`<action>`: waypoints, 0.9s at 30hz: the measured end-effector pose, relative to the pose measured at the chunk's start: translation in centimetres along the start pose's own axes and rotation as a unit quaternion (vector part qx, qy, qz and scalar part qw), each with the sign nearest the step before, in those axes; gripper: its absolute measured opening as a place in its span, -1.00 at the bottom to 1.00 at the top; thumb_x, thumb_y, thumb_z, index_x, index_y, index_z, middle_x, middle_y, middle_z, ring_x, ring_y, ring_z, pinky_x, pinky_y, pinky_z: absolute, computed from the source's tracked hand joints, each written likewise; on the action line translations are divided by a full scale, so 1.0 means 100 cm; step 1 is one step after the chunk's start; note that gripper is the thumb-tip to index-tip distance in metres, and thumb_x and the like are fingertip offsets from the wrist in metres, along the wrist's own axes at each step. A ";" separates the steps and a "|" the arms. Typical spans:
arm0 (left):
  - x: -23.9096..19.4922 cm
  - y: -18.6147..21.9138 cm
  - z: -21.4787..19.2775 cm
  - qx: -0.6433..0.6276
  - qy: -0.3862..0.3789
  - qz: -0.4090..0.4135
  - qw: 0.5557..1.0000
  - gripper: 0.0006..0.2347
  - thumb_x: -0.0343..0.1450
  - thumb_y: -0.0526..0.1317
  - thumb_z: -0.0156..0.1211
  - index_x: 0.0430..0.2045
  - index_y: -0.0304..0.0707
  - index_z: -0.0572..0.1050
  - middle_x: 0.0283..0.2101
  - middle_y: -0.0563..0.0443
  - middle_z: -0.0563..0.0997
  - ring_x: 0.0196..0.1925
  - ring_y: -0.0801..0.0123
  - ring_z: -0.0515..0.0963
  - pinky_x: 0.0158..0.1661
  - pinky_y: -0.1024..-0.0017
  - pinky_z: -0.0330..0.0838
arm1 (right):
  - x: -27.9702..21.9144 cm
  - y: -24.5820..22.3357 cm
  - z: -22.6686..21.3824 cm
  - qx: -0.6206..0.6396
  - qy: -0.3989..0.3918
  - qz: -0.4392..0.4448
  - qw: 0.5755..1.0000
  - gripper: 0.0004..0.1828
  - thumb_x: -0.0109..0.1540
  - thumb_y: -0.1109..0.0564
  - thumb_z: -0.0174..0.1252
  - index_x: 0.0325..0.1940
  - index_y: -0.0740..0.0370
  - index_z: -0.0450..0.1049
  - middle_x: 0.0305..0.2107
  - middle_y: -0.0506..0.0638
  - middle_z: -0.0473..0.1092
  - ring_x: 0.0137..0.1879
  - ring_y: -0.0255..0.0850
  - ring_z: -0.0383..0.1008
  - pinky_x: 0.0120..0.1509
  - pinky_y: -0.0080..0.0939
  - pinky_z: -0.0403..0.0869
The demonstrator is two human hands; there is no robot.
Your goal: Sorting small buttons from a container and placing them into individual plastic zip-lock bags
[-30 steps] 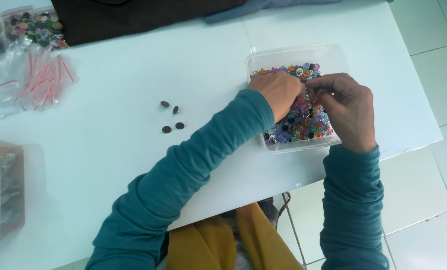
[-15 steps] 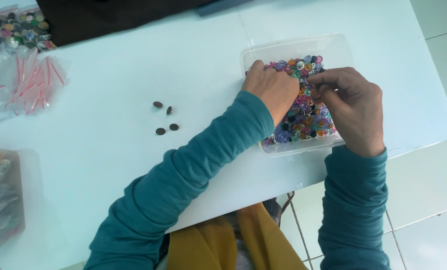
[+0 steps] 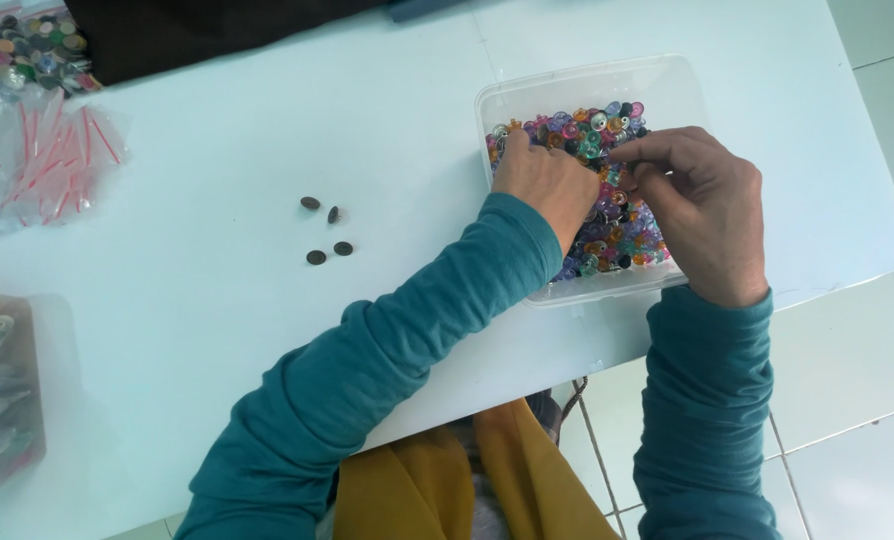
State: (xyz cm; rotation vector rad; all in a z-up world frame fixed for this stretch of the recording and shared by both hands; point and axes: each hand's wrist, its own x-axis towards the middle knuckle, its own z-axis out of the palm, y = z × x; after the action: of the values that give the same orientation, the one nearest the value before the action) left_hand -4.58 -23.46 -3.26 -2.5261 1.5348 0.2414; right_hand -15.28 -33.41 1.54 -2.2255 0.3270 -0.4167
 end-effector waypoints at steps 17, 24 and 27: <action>-0.092 -0.044 -0.026 -0.277 0.202 0.035 0.939 -0.87 0.37 -0.10 0.38 -0.47 -0.04 0.57 -0.35 0.08 0.61 -0.38 0.20 0.62 -0.19 0.09 0.46 | -0.007 -0.014 0.005 0.019 -0.015 -0.003 1.000 -0.72 0.35 0.47 0.04 0.06 0.35 0.56 -0.16 0.11 0.49 -0.09 -0.20 0.50 0.06 -0.29 0.54; -0.195 -0.108 0.004 -0.364 0.201 -0.042 0.909 -0.90 0.36 -0.12 0.35 -0.52 0.01 0.57 -0.40 0.22 0.63 -0.48 0.30 0.60 -0.48 0.22 0.40 | -0.051 -0.098 0.047 0.056 0.002 -0.110 0.992 -0.81 0.39 0.56 0.15 0.06 0.50 0.51 -0.11 0.25 0.50 0.04 -0.05 0.53 0.20 -0.21 0.54; -0.230 -0.128 0.021 -0.402 0.148 -0.143 0.892 -0.92 0.36 -0.09 0.32 -0.53 0.09 0.59 -0.41 0.32 0.64 -0.44 0.45 0.59 -0.41 0.37 0.43 | -0.061 -0.103 0.079 0.133 -0.071 -0.143 0.978 -0.78 0.30 0.52 0.17 0.03 0.49 0.47 -0.10 0.27 0.50 0.07 -0.01 0.55 0.23 -0.16 0.58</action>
State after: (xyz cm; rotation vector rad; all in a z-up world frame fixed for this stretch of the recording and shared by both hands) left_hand -3.74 2.64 0.79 -3.5396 1.2838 0.5718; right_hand -16.74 -19.27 3.69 -2.0271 -0.1217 -0.4243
